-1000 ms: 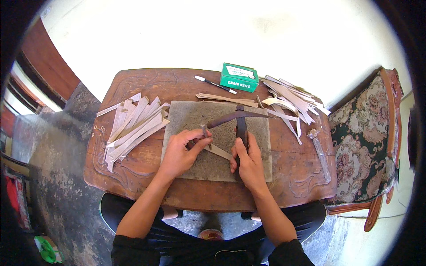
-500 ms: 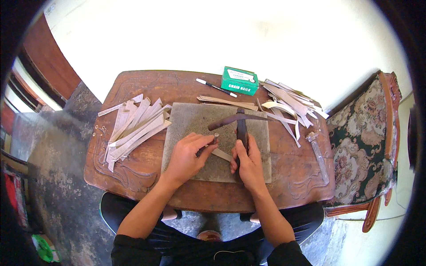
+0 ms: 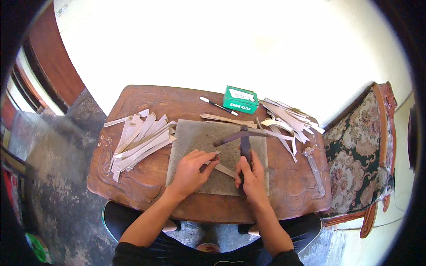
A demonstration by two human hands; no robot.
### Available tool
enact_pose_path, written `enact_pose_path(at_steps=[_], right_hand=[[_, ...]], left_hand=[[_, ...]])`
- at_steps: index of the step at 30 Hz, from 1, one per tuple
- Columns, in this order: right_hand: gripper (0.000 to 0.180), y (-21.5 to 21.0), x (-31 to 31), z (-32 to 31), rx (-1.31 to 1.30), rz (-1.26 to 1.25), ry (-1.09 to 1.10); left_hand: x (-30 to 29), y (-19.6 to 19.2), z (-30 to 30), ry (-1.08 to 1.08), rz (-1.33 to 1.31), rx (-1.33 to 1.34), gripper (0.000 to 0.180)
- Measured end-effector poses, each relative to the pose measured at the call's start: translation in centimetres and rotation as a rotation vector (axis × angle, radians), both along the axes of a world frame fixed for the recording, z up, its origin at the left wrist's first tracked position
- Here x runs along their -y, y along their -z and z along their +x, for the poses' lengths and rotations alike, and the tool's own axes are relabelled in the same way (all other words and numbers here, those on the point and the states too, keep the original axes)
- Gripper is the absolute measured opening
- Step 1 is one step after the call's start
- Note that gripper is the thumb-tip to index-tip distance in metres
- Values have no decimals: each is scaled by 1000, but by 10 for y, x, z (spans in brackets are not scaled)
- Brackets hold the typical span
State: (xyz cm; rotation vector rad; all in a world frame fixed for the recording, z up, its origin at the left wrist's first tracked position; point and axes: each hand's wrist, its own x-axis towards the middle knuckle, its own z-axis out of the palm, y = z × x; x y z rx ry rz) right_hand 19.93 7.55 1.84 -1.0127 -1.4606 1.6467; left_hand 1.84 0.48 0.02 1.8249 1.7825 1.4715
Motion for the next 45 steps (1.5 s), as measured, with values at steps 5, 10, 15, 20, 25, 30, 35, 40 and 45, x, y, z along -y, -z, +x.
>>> enact_pose_path(at_steps=[5,10,15,20,25,30,35,40,45], right_hand=[[36,-43,4,12,167,246,11],[38,-91,9,29,443,567,-100],[39,-113,14,23,490,648,-188],[42,-114,10,23,502,732,-219],[41,-116,13,20,472,759,-165],[41,-121,10,18,520,751,-235],[42,-111,7,18,441,814,-163],[41,-119,13,19,511,637,-202],[41,-105,11,20,490,729,-209]], left_hand=[[5,-1,-2,-17,-15,-3,18],[2,-1,0,9,-15,30,17],[3,-2,-1,3,-36,22,16],[1,-2,-1,12,-9,11,16],[1,0,-1,3,-24,21,16],[0,1,-2,-3,20,-2,15],[0,-3,0,6,-3,27,15],[1,-2,0,0,9,38,15],[0,-2,0,5,-5,4,15]])
